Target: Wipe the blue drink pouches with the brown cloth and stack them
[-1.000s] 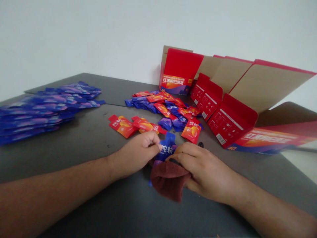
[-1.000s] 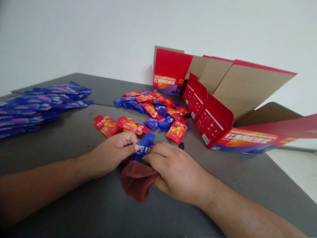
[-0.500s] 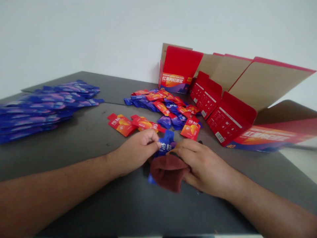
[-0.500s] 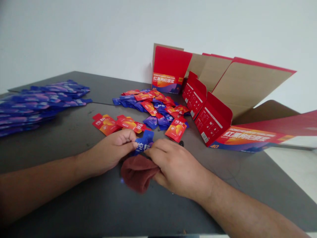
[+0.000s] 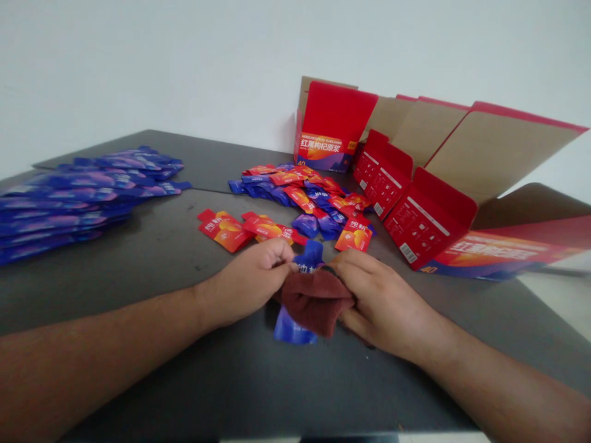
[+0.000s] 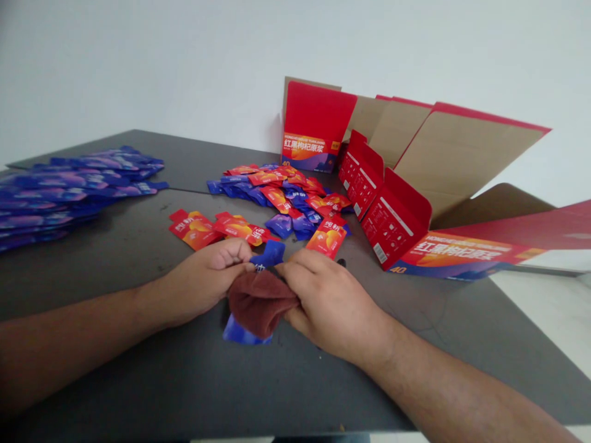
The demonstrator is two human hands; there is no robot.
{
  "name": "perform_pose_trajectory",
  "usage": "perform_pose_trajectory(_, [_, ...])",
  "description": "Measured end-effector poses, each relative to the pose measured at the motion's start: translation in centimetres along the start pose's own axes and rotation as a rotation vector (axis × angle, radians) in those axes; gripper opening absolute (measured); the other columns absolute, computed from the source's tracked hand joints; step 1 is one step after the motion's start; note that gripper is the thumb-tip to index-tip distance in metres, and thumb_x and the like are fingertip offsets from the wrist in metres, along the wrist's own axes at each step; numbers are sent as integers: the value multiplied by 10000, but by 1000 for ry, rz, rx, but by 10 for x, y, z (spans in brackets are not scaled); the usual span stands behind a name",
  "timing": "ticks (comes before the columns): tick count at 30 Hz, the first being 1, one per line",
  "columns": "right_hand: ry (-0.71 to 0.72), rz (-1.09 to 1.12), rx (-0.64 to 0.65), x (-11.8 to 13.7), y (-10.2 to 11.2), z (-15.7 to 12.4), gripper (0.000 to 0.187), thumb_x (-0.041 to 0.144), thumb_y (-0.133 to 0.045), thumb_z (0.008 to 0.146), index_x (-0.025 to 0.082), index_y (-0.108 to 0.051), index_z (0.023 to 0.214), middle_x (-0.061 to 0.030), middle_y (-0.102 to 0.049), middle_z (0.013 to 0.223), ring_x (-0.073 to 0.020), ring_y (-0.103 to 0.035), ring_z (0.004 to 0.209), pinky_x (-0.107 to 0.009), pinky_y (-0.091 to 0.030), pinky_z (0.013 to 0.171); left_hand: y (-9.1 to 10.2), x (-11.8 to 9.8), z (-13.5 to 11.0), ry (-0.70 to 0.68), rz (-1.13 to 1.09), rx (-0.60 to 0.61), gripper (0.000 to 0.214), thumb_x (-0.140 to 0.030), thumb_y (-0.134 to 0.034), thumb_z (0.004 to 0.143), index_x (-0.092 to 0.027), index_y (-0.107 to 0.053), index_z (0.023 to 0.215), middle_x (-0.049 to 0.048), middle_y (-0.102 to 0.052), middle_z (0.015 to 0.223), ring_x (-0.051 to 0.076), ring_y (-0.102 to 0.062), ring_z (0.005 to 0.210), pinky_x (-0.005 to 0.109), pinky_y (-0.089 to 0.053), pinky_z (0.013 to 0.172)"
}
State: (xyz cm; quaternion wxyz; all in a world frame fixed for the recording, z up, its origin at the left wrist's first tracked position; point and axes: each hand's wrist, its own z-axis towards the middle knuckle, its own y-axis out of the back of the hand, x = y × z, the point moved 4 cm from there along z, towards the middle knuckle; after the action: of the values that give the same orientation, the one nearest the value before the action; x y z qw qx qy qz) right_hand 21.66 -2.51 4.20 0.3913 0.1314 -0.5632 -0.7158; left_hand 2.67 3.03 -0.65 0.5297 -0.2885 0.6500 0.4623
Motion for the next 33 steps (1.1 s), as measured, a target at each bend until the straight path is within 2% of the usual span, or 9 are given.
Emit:
perform_pose_trajectory(4, [-101, -44, -94, -12, 2, 1, 150, 103, -622, 857, 200, -563, 953, -68, -625, 970, -228, -610, 905, -350, -523, 770, -4, 2, -1, 57, -78, 49, 197, -369, -641, 932, -203, -574, 849, -49, -580, 657, 107, -506, 549, 219, -381, 511])
perform_pose_trajectory(11, [120, 87, 111, 9, -6, -1, 246, 139, -625, 925, 195, -614, 1165, -65, -669, 1086, -217, -630, 1000, -336, -531, 849, 4, -3, 1, -72, 149, -22, 168, -316, -607, 930, -190, -595, 820, -11, -600, 750, 133, -543, 681, 239, -432, 591])
perform_pose_trajectory(16, [-112, -26, -86, -10, 2, 1, 176, 105, -627, 854, 206, -579, 991, -74, -649, 1012, -238, -620, 953, -366, -533, 818, -2, 2, 0, 25, -26, 39, 208, -380, -628, 936, -197, -585, 848, -22, -623, 710, 123, -550, 604, 234, -426, 549])
perform_pose_trajectory(18, [-147, -26, -102, -15, 2, 2, 182, 98, -628, 836, 210, -567, 965, -73, -644, 1005, -236, -621, 938, -365, -534, 809, -3, 3, 0, 55, -72, 44, 212, -388, -632, 934, -201, -576, 850, -33, -618, 688, 118, -549, 573, 231, -420, 534])
perform_pose_trajectory(21, [-79, 14, -19, -9, -3, 2, 178, 106, -634, 858, 202, -588, 1000, -73, -651, 1022, -232, -627, 956, -350, -535, 805, -1, 1, 0, 14, -31, 12, 195, -344, -631, 923, -198, -569, 810, -31, -608, 692, 116, -539, 587, 225, -404, 531])
perform_pose_trajectory(24, [88, 80, 107, 8, -8, -1, 240, 148, -639, 923, 193, -621, 1158, -75, -674, 1102, -220, -636, 1022, -335, -537, 856, 3, -2, 0, -38, 54, -23, 189, -330, -621, 923, -194, -588, 796, -24, -601, 695, 121, -527, 607, 230, -408, 544])
perform_pose_trajectory(26, [133, 87, 144, 12, -8, -2, 278, 167, -638, 942, 192, -620, 1218, -76, -678, 1129, -217, -640, 1035, -336, -539, 870, 3, -1, 1, -40, 56, -23, 187, -340, -618, 926, -194, -597, 811, -23, -608, 694, 125, -536, 608, 233, -421, 553])
perform_pose_trajectory(31, [-107, -54, -56, -8, 1, 0, 146, 127, -629, 875, 188, -599, 1004, -84, -645, 1009, -243, -624, 947, -373, -545, 809, -4, 8, 2, 54, -125, 44, 174, -347, -631, 920, -205, -559, 848, -24, -635, 700, 132, -589, 586, 238, -459, 542])
perform_pose_trajectory(33, [-129, -59, -77, -11, 0, 1, 135, 116, -621, 863, 195, -583, 966, -83, -639, 1000, -242, -621, 942, -372, -544, 811, -5, 9, 2, 68, -156, 49, 159, -333, -623, 922, -208, -552, 855, -26, -636, 699, 130, -594, 575, 240, -468, 540])
